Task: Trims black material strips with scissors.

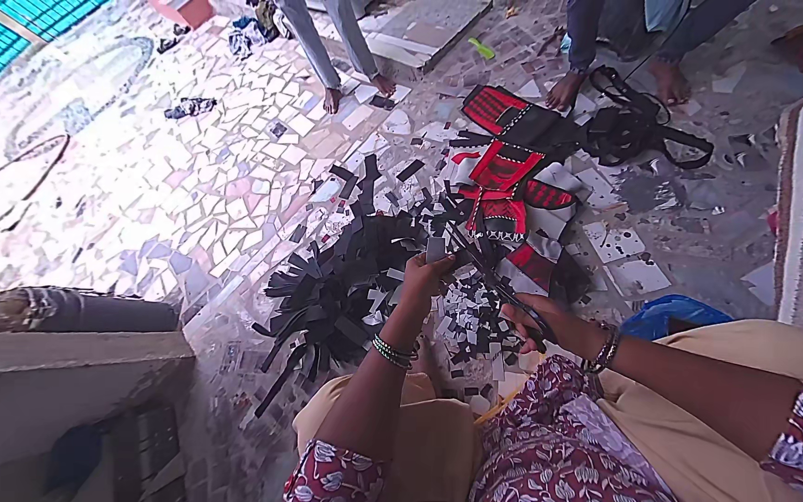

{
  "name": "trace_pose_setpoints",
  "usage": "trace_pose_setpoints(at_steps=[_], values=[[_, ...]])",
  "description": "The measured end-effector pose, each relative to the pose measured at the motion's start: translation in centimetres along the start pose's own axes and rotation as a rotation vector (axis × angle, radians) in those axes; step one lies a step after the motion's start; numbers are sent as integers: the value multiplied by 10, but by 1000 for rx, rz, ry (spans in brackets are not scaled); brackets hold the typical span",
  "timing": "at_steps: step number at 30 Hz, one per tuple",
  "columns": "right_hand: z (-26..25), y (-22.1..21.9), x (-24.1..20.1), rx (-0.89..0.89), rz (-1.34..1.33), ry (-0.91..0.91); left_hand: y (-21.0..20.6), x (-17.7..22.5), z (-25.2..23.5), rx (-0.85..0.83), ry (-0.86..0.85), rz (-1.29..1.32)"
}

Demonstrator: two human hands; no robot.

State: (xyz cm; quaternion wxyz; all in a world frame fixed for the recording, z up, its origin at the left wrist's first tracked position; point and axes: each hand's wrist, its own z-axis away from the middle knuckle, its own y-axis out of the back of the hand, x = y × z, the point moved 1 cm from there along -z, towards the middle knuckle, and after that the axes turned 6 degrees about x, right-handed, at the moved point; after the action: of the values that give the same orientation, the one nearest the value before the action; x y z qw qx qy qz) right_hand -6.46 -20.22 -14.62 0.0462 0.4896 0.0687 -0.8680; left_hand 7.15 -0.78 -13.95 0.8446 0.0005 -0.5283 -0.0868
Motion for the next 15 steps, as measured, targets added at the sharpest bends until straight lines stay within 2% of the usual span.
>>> trace_pose_setpoints(at_steps=[9,15], values=[[2,-2,-2,6,-16,-26,3,0,-1,29,-9,-39],[2,-3,5,-30,27,-26,10,8,0,214,-63,42]])
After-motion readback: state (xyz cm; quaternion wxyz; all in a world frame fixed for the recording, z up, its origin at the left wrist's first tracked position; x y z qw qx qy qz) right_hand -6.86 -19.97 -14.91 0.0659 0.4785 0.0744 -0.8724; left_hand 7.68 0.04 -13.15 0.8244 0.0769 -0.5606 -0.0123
